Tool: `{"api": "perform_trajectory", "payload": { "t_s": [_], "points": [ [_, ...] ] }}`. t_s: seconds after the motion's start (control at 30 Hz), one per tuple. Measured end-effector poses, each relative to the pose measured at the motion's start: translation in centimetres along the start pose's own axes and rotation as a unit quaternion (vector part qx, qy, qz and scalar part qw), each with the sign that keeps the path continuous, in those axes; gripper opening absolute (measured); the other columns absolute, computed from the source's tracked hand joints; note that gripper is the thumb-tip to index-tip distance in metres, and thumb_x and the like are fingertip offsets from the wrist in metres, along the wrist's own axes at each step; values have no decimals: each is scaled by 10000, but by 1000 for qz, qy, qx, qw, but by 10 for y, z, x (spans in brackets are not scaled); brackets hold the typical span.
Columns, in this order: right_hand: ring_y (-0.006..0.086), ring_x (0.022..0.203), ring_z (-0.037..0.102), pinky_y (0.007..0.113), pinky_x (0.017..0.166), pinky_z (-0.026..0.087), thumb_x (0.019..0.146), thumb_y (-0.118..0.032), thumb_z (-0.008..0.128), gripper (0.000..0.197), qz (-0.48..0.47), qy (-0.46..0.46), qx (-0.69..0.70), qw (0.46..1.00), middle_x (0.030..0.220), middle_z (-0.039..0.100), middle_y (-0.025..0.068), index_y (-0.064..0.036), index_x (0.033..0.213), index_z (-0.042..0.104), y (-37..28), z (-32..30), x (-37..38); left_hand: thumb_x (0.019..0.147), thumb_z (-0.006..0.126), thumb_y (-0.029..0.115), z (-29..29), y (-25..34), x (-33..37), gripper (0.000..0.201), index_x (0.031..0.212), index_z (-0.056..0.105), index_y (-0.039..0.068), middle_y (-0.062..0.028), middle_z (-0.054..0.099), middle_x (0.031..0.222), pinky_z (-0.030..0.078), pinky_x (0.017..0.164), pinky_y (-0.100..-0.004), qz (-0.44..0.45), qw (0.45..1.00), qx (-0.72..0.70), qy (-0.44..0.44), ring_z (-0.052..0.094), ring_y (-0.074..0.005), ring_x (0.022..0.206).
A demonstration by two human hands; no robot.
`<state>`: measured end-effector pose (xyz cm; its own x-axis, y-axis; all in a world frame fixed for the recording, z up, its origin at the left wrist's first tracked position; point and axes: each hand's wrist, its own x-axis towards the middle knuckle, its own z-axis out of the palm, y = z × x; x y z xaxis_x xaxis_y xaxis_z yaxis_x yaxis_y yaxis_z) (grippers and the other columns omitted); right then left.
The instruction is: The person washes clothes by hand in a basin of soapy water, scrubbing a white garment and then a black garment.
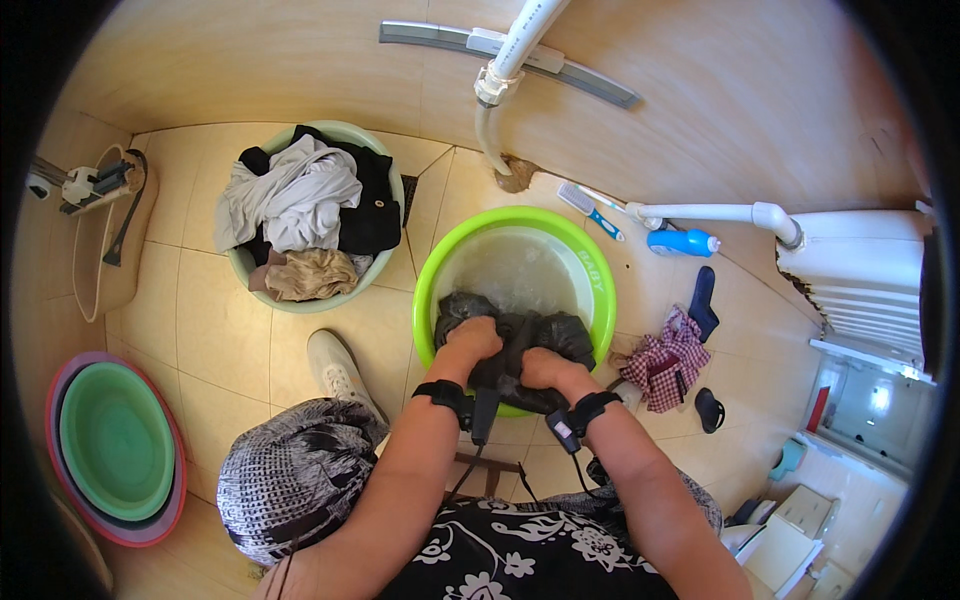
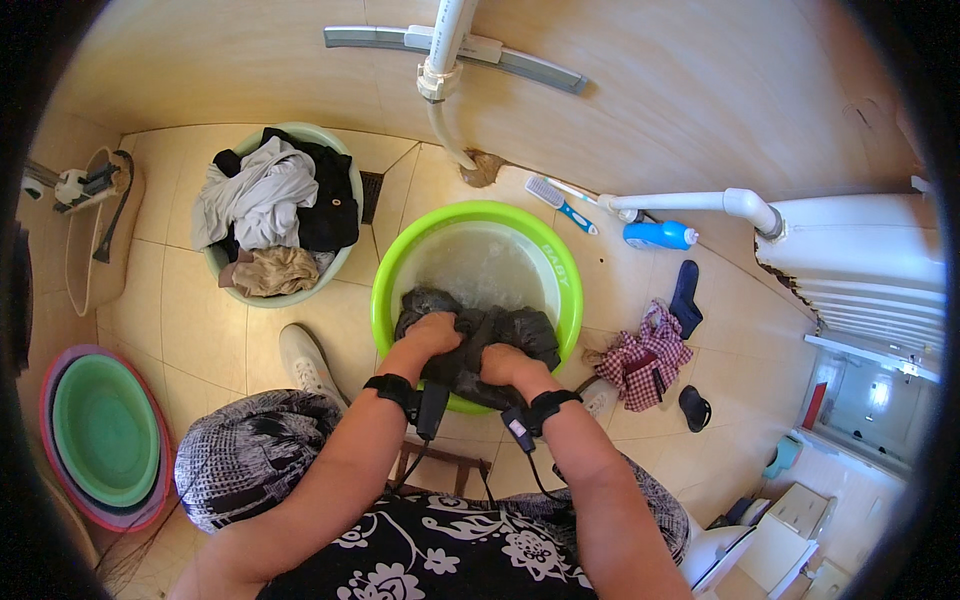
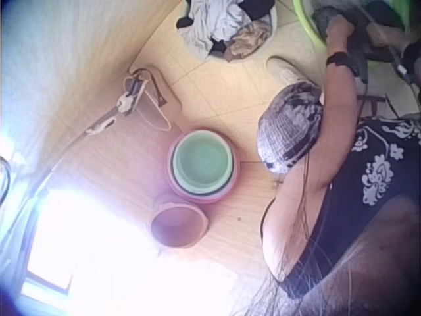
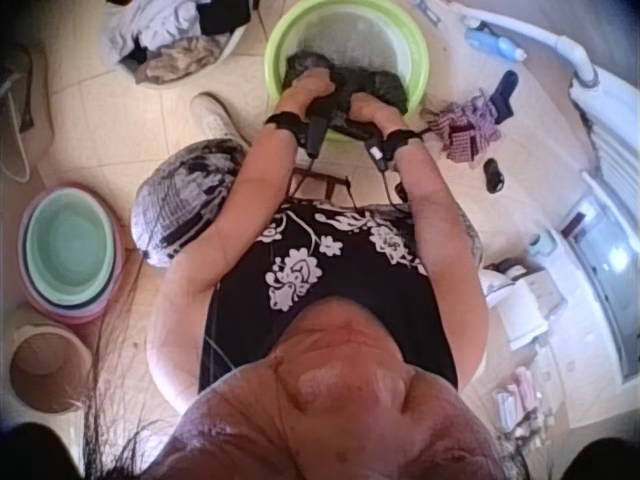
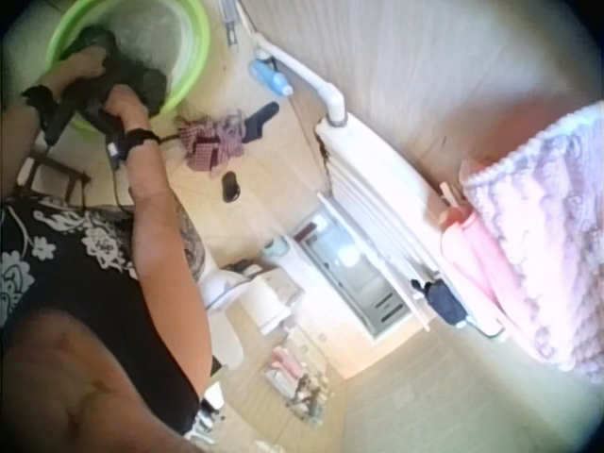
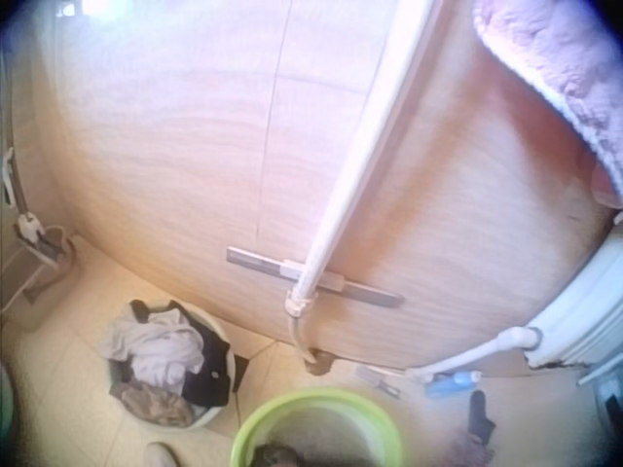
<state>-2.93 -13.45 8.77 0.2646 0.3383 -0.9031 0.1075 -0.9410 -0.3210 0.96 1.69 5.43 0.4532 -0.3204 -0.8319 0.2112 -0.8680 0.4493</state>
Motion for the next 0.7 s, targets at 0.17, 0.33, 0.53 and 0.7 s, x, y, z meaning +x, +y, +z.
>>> {"api": "perform_trajectory", "payload": {
  "t_s": [0.17,0.33,0.53,0.7],
  "points": [
    [375,918,600,404,817,475,718,-114,519,258,24,0,-16,1000,950,618,259,31,875,663,-4,0,0,789,590,276,-4,4,-5,429,1162,579,65,-165,546,1224,428,936,-434,22,999,18,-32,518,-332,1128],
    [363,979,567,390,874,448,689,-102,640,509,1,369,314,875,1088,571,223,-25,1175,509,46,-48,3,720,641,175,-23,-28,16,545,1240,511,75,-222,588,1109,433,922,-392,73,873,-392,281,559,-364,1039],
    [405,1104,478,450,905,427,718,-153,682,677,45,445,109,888,1261,427,208,-116,1316,367,14,-44,40,733,644,155,11,-19,12,614,1313,446,178,-235,563,1138,428,933,-397,89,916,-130,369,547,-369,1053],
    [382,1088,504,427,910,423,709,-87,638,477,14,364,127,923,1178,523,192,-91,1173,532,68,-48,64,709,511,23,-2,-34,30,501,1198,558,117,-181,629,974,470,866,-340,48,820,-517,240,603,-284,940]
  ]
}}
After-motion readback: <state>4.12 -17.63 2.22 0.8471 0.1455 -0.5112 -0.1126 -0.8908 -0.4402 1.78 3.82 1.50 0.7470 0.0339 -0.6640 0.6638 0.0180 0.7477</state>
